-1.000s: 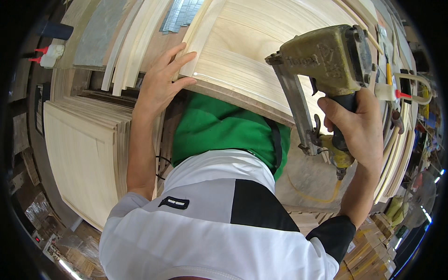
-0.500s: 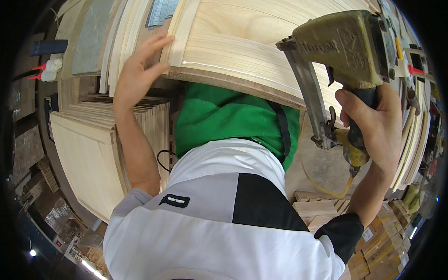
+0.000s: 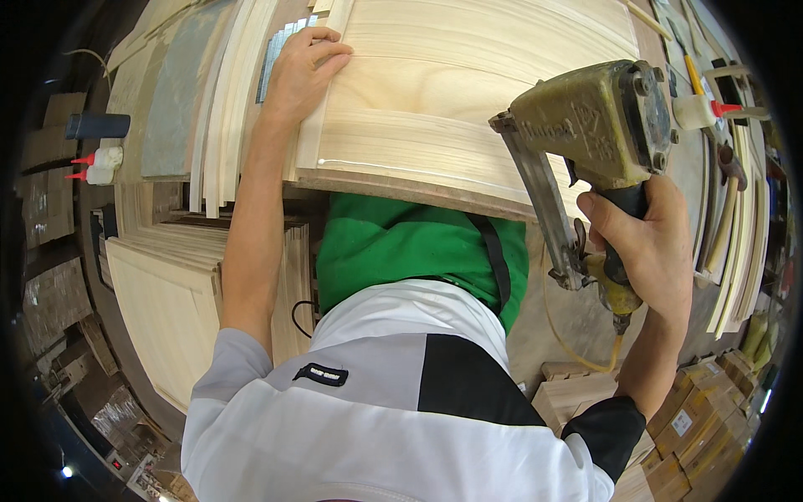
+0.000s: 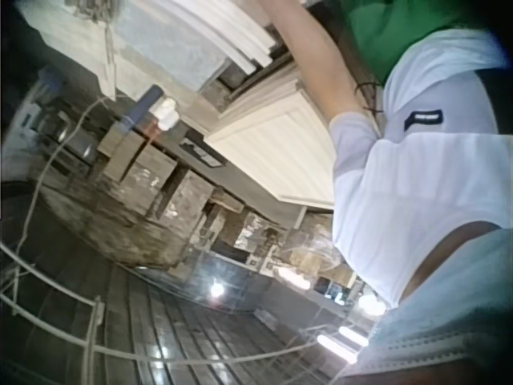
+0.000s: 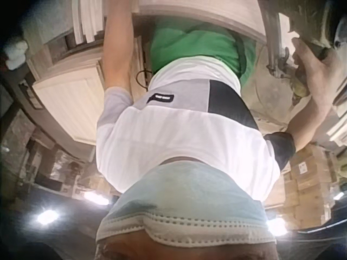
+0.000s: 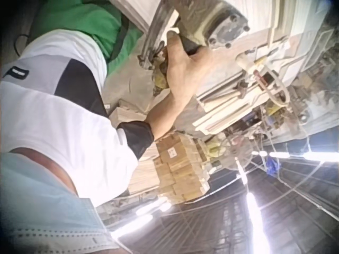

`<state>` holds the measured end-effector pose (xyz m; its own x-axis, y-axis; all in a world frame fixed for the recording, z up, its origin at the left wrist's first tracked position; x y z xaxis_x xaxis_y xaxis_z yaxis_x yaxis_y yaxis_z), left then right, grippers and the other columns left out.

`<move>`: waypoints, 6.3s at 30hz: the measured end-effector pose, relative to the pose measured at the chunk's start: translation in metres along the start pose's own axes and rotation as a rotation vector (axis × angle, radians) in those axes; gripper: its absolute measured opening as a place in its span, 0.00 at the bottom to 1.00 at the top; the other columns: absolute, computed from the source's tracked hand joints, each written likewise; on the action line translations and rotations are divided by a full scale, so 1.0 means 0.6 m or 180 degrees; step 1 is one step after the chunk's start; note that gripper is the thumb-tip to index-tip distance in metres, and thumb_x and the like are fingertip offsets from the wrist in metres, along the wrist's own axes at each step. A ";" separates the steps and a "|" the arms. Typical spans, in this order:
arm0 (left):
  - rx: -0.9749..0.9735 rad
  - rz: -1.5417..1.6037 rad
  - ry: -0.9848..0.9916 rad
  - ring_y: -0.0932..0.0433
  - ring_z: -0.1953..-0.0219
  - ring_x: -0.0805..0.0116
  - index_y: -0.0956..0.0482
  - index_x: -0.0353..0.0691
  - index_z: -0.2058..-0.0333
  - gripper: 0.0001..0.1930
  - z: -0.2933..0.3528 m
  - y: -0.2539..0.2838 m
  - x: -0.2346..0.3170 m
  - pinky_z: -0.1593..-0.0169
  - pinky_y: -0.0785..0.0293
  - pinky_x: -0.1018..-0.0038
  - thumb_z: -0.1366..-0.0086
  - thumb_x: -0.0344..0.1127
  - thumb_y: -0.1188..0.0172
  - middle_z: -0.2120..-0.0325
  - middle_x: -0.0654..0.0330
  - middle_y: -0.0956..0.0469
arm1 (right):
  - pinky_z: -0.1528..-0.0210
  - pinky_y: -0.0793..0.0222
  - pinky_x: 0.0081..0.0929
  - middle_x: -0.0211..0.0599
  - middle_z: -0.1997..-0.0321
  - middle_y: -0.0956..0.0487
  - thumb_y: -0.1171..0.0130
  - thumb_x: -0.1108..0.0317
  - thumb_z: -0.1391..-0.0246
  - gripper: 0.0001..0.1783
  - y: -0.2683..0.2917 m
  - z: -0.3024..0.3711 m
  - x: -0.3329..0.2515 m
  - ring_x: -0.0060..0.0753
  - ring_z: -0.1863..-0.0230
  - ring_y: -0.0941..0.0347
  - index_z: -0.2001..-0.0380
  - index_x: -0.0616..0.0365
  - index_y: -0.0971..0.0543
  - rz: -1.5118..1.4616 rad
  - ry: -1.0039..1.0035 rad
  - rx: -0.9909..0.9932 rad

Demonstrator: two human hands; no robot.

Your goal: Glue and nail wooden strips to a large wooden panel to form a frame or door.

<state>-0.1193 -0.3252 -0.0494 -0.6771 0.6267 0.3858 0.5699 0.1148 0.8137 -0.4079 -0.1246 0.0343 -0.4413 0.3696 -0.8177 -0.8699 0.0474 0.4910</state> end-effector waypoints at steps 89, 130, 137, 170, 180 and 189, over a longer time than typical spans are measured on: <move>0.0411 0.0297 -0.0217 0.28 0.61 0.52 0.21 0.33 0.73 0.04 -0.012 0.037 0.072 0.55 0.31 0.62 0.45 0.27 0.40 0.70 0.52 0.26 | 0.78 0.37 0.19 0.30 0.80 0.26 0.35 0.70 0.54 0.12 -0.014 -0.008 -0.027 0.18 0.81 0.31 0.70 0.66 0.25 0.0309 -0.0016 -0.0292; -0.0645 0.0404 0.0376 0.39 0.36 0.56 0.22 0.47 0.49 0.23 0.171 0.079 0.135 0.37 0.36 0.64 0.45 0.25 0.38 0.43 0.58 0.30 | 0.77 0.36 0.18 0.31 0.79 0.25 0.36 0.72 0.55 0.13 -0.038 0.001 -0.076 0.18 0.80 0.30 0.67 0.68 0.24 0.0488 0.0160 -0.0520; -0.0510 0.0524 0.0382 0.30 0.42 0.60 0.21 0.44 0.50 0.21 0.160 0.081 0.156 0.43 0.29 0.68 0.45 0.23 0.39 0.45 0.59 0.28 | 0.77 0.37 0.18 0.30 0.79 0.26 0.37 0.70 0.54 0.10 -0.042 0.003 -0.087 0.19 0.81 0.31 0.69 0.66 0.23 0.0628 0.0285 -0.0634; -0.0063 0.0840 0.0231 0.26 0.50 0.56 0.21 0.33 0.60 0.15 0.115 0.087 0.255 0.47 0.29 0.66 0.48 0.26 0.37 0.52 0.56 0.25 | 0.78 0.36 0.20 0.32 0.82 0.26 0.35 0.65 0.53 0.16 -0.080 0.001 -0.161 0.20 0.81 0.29 0.69 0.70 0.25 0.1278 0.1044 -0.1272; -0.0506 0.0815 0.0686 0.29 0.45 0.52 0.22 0.34 0.56 0.19 0.098 0.086 0.270 0.44 0.31 0.64 0.49 0.25 0.37 0.47 0.54 0.27 | 0.63 0.30 0.44 0.62 0.72 0.23 0.44 0.68 0.54 0.17 -0.056 0.018 -0.186 0.63 0.66 0.25 0.63 0.72 0.28 0.1288 0.1408 -0.1429; 0.0276 0.1186 0.0884 0.28 0.45 0.53 0.21 0.36 0.55 0.16 0.012 0.137 0.268 0.44 0.31 0.65 0.44 0.28 0.38 0.51 0.53 0.24 | 0.75 0.33 0.23 0.31 0.78 0.25 0.39 0.69 0.54 0.15 0.142 -0.004 -0.133 0.21 0.79 0.29 0.63 0.67 0.24 0.1204 0.0536 -0.0474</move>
<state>-0.1776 -0.2094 0.0765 -0.5114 0.4087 0.7559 0.8264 -0.0074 0.5631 -0.4474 -0.1522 0.1404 -0.7540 0.1782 -0.6323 -0.6569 -0.2010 0.7267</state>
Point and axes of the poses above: each hand's wrist, its own z-axis away from the middle knuckle, its own y-axis out of the back of the hand, x = y × z, the point moved 10 cm from there along -z, towards the middle knuckle
